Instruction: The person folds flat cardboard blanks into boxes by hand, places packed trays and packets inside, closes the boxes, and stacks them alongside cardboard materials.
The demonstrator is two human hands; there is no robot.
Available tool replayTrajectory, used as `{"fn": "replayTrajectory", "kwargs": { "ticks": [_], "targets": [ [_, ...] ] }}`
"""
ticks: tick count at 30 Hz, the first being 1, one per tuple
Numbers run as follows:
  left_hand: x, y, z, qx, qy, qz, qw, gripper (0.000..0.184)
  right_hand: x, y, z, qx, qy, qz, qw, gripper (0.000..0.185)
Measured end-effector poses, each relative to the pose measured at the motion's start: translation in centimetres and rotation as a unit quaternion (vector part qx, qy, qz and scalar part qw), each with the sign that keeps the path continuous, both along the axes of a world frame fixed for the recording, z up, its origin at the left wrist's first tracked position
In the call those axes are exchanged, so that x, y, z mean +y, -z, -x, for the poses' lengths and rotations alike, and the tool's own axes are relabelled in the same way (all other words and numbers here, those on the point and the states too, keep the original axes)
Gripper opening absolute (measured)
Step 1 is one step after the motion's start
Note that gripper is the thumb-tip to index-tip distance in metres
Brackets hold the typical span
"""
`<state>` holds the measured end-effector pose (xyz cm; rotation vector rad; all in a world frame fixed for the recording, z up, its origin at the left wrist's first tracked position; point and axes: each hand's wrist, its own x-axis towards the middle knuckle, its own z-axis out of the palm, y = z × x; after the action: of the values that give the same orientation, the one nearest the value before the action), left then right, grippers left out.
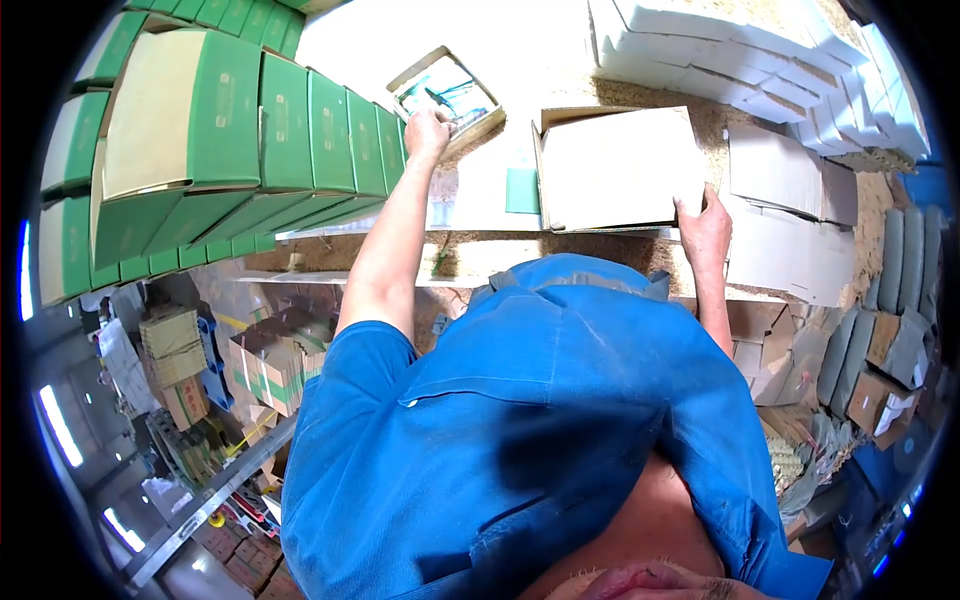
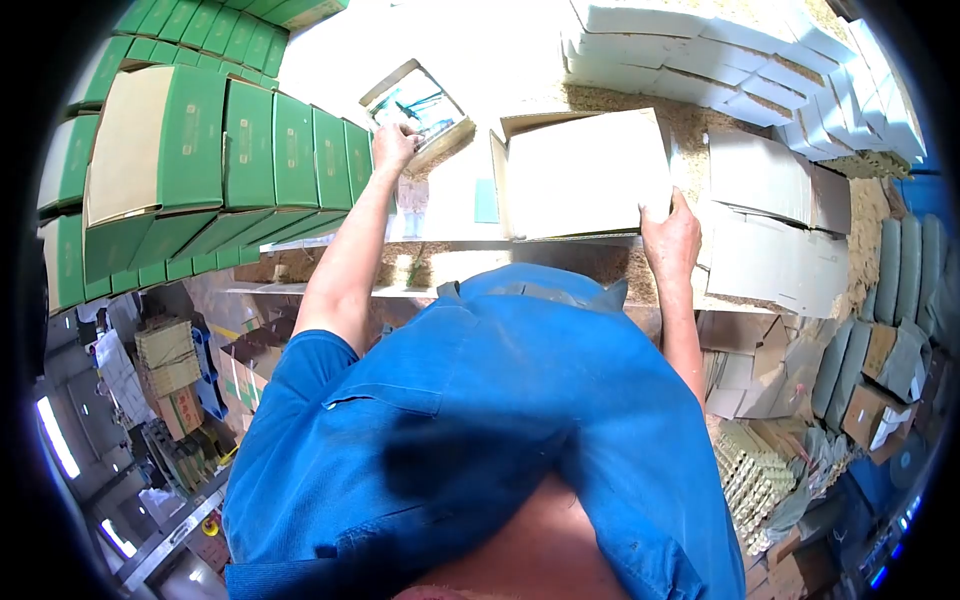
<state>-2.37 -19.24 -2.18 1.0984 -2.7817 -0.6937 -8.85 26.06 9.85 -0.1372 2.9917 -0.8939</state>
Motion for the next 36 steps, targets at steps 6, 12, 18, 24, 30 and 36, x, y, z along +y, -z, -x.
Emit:
{"fn": "replayTrajectory", "kwargs": {
  "ticks": [6,12,18,24,30,36],
  "targets": [
    [-1.6,0.1,0.3,0.064,0.018,-0.059,0.996,0.021,2.1,1.6,1.2,-0.131,-0.022,0.142,0.981,0.019],
    [-1.4,-1.8,-0.1,0.069,-0.012,-0.065,0.995,0.019,2.1,2.8,1.8,-0.062,0.029,0.149,0.986,0.018],
    [-0.7,-3.0,-0.3,0.122,-0.049,-0.033,0.991,0.019,0.3,1.6,1.0,-0.066,-0.021,0.065,0.996,0.021],
    [1.1,-6.8,-0.7,0.139,-0.051,-0.023,0.989,0.021,0.3,0.3,0.6,-0.038,-0.021,-0.107,0.993,0.032],
    [4.2,-10.4,-1.0,0.240,-0.035,-0.122,0.962,0.019,-2.2,1.5,1.6,-0.018,-0.151,-0.274,0.950,0.025],
    [8.7,-13.0,-2.1,0.323,0.003,-0.278,0.904,0.012,-3.4,-1.3,1.0,0.022,-0.189,-0.156,0.969,0.032]
  ]
}}
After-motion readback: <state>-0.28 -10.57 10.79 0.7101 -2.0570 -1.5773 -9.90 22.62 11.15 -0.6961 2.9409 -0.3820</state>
